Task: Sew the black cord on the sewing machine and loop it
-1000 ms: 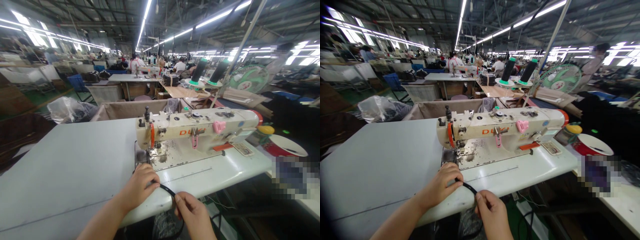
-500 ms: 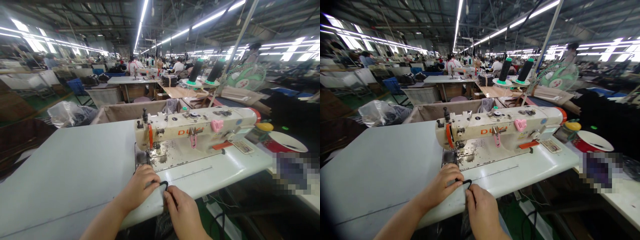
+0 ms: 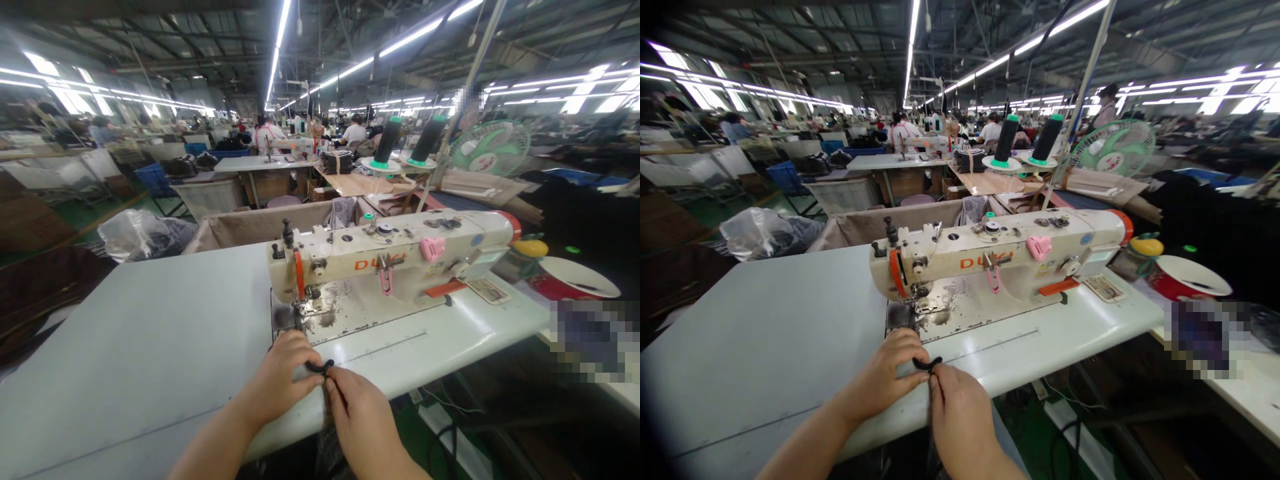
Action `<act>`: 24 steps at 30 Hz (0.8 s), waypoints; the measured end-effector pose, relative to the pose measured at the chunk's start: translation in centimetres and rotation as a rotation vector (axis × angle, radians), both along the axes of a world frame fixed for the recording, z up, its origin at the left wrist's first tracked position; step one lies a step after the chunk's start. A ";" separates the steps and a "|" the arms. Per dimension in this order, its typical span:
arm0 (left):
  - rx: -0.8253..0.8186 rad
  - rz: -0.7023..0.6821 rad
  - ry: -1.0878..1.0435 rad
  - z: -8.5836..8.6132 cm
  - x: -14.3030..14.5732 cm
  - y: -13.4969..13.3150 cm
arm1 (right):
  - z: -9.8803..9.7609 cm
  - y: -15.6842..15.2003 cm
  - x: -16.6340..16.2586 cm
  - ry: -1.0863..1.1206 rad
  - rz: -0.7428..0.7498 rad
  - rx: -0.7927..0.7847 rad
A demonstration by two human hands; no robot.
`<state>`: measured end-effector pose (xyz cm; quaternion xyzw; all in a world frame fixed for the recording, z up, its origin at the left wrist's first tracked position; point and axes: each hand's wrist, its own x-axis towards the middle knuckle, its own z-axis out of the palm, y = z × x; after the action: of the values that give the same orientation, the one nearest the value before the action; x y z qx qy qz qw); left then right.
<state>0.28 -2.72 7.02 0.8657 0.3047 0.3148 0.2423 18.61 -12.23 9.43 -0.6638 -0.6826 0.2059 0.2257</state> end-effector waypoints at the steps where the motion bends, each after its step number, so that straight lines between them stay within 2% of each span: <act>1: -0.002 -0.002 0.001 0.1 0.0 0.0 | 0.1 0.1 0.0 -0.007 0.003 -0.001; 12: 0.013 -0.010 -0.047 -0.3 -0.1 0.3 | 0.0 0.3 -0.5 -0.075 0.016 0.031; 20: 0.002 0.007 -0.074 0.2 0.0 0.2 | 0.4 0.2 -0.7 -0.147 -0.049 -0.051; 24: 0.007 0.004 -0.111 0.3 0.0 0.1 | 0.8 -0.1 -0.7 -0.141 -0.031 -0.070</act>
<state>0.25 -2.58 7.33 0.8472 0.2914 0.3636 0.2553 17.92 -12.34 10.20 -0.6948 -0.6786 0.1791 0.1569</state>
